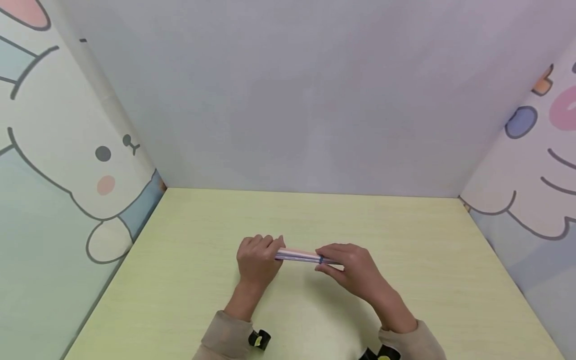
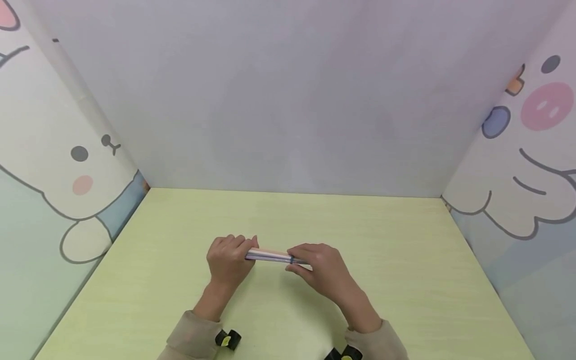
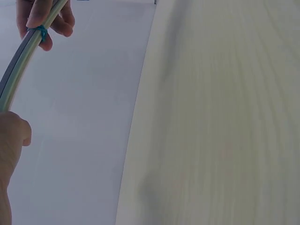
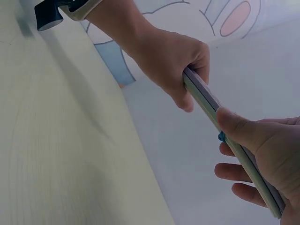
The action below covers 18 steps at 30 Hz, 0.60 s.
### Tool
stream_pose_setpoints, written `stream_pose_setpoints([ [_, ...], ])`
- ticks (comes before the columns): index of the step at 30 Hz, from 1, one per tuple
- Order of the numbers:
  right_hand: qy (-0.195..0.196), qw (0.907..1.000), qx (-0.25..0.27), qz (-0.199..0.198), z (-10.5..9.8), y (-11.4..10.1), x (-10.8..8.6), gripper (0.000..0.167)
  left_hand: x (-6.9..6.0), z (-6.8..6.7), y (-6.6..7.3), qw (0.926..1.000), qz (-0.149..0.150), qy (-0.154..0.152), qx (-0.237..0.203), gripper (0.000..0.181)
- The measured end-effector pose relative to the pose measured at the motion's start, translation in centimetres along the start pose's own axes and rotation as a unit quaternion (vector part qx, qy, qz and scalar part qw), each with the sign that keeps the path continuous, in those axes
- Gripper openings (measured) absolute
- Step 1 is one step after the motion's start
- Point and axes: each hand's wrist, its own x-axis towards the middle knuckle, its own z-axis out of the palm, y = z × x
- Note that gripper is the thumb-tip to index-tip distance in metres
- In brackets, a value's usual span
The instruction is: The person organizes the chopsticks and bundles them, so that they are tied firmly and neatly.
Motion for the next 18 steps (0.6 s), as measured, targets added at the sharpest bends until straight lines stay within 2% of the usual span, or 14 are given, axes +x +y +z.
stream_pose_setpoints([
  [4,0.02,0.9998,-0.003,0.0,-0.4,0.0,-0.2,0.036,-0.1,-0.1,-0.3,1.0,-0.006,0.0,0.005,0.021],
  [7,0.027,0.9988,-0.038,-0.014,-0.5,0.0,0.0,0.031,-0.1,-0.2,-0.3,0.9998,-0.015,0.003,0.009,0.022],
  [10,0.017,0.9968,-0.071,-0.031,-0.4,-0.1,0.2,0.018,-0.1,-0.2,-0.1,0.9998,-0.016,0.006,0.013,0.023],
  [16,-0.003,0.9932,-0.114,-0.025,0.4,-0.8,0.6,0.033,-0.1,-0.1,0.5,0.9996,-0.021,0.014,0.013,0.026],
  [18,-0.009,0.9921,-0.123,-0.027,0.7,-1.1,0.8,0.035,-0.1,0.0,0.8,0.9997,-0.014,0.013,0.012,0.026],
])
